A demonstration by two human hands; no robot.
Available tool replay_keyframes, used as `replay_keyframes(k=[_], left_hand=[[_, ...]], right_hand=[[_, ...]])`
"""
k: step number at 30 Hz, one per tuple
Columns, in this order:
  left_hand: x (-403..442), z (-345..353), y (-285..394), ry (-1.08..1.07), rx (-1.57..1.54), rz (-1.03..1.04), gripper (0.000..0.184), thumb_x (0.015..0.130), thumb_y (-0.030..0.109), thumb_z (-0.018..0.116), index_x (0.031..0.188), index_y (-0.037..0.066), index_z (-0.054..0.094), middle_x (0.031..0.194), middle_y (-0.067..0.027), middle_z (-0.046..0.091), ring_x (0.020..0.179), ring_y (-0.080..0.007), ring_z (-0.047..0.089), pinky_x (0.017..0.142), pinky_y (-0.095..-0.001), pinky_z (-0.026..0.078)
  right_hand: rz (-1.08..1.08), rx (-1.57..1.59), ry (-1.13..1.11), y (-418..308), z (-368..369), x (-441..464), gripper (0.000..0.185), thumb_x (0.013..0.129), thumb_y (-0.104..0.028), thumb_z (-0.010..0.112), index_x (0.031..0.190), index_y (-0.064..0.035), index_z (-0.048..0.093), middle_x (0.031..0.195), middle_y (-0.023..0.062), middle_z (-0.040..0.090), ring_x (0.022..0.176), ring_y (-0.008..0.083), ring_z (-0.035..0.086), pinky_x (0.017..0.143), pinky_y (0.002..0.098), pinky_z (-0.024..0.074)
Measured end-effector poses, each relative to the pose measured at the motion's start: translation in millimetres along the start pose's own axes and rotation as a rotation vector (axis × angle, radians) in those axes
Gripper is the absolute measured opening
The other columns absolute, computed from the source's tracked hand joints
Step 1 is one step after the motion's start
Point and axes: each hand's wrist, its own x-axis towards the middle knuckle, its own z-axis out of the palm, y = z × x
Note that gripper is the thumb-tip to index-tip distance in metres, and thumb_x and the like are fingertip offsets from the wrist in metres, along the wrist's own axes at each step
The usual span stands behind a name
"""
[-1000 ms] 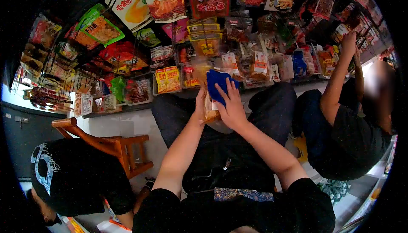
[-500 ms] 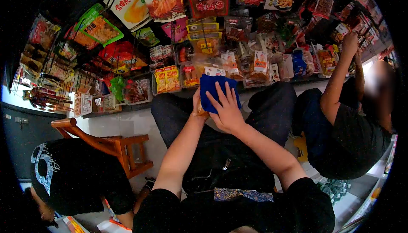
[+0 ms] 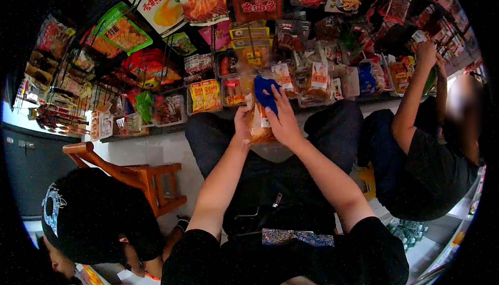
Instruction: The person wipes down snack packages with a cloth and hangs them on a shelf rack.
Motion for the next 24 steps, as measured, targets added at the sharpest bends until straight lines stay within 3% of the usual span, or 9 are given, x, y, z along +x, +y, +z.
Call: replay_keyframes(k=[3, 6, 9, 10, 14, 16, 19, 24], left_hand=[[4, 10, -6, 0.217, 0.135, 0.075, 0.042, 0.093, 0.032, 0.04, 0.125, 0.005, 0.048, 0.119, -0.0126, 0.056, 0.107, -0.026, 0.056, 0.09, -0.0397, 0.045], [3, 31, -9, 0.276, 0.184, 0.103, 0.045, 0.095, 0.035, 0.034, 0.129, 0.007, 0.046, 0.126, -0.0137, 0.051, 0.113, -0.0277, 0.052, 0.095, -0.0421, 0.043], [-2, 9, -5, 0.132, 0.194, 0.109, 0.049, 0.096, 0.039, 0.03, 0.133, 0.009, 0.042, 0.132, -0.0137, 0.046, 0.119, -0.0292, 0.048, 0.1, -0.045, 0.038], [4, 4, -2, 0.126, 0.122, 0.005, 0.05, 0.096, 0.04, 0.026, 0.136, 0.011, 0.037, 0.135, -0.0126, 0.044, 0.122, -0.0301, 0.045, 0.102, -0.0471, 0.036], [5, -2, -27, -0.028, 0.102, 0.232, 0.05, 0.096, 0.04, 0.028, 0.138, 0.013, 0.035, 0.137, -0.0118, 0.042, 0.123, -0.0297, 0.044, 0.102, -0.0464, 0.037], [-2, 13, -12, 0.126, 0.314, 0.143, 0.05, 0.096, 0.042, 0.03, 0.14, 0.017, 0.031, 0.14, -0.0108, 0.038, 0.124, -0.0287, 0.043, 0.101, -0.0445, 0.037], [2, 18, -11, 0.266, 0.185, 0.006, 0.052, 0.096, 0.043, 0.034, 0.141, 0.018, 0.029, 0.141, -0.0102, 0.036, 0.125, -0.0277, 0.041, 0.102, -0.0429, 0.036], [3, 2, -9, 0.162, 0.172, 0.028, 0.052, 0.095, 0.044, 0.033, 0.139, 0.017, 0.031, 0.139, -0.0108, 0.039, 0.124, -0.0286, 0.043, 0.102, -0.0442, 0.037]], right_hand=[[-0.036, -0.112, -0.033, 2, 2, -1, 0.051, 0.087, -0.019, 0.048, 0.137, -0.0086, 0.038, 0.147, 0.0184, 0.023, 0.137, 0.0388, 0.015, 0.109, 0.0461, 0.0183], [-0.105, -0.256, -0.107, -7, 5, -11, 0.055, 0.087, -0.028, 0.051, 0.138, -0.0124, 0.036, 0.149, 0.0153, 0.019, 0.136, 0.041, 0.013, 0.11, 0.0524, 0.0128], [-0.222, -0.419, -0.224, -23, 5, -23, 0.061, 0.085, -0.032, 0.054, 0.14, -0.0167, 0.033, 0.15, 0.0145, 0.016, 0.137, 0.0395, 0.01, 0.109, 0.0572, 0.0087], [-0.275, -0.444, -0.249, -24, 4, -25, 0.063, 0.084, -0.034, 0.055, 0.141, -0.0201, 0.032, 0.149, 0.014, 0.018, 0.138, 0.0386, 0.011, 0.108, 0.0591, 0.0062], [-0.251, -0.472, -0.194, -22, 6, -7, 0.061, 0.085, -0.037, 0.051, 0.14, -0.0201, 0.033, 0.149, 0.0119, 0.022, 0.137, 0.0365, 0.014, 0.108, 0.0586, 0.0085], [-0.161, -0.432, -0.107, -18, 9, 12, 0.056, 0.088, -0.036, 0.047, 0.14, -0.0189, 0.035, 0.148, 0.0123, 0.023, 0.137, 0.0355, 0.016, 0.108, 0.0578, 0.0098], [-0.089, -0.453, -0.119, -17, 10, 25, 0.052, 0.09, -0.034, 0.044, 0.139, -0.0169, 0.035, 0.148, 0.0127, 0.024, 0.137, 0.0355, 0.017, 0.108, 0.0575, 0.011], [-0.133, -0.48, -0.2, -15, 14, 4, 0.052, 0.091, -0.034, 0.043, 0.138, -0.0122, 0.037, 0.148, 0.0118, 0.024, 0.138, 0.0346, 0.015, 0.108, 0.0571, 0.0115]])
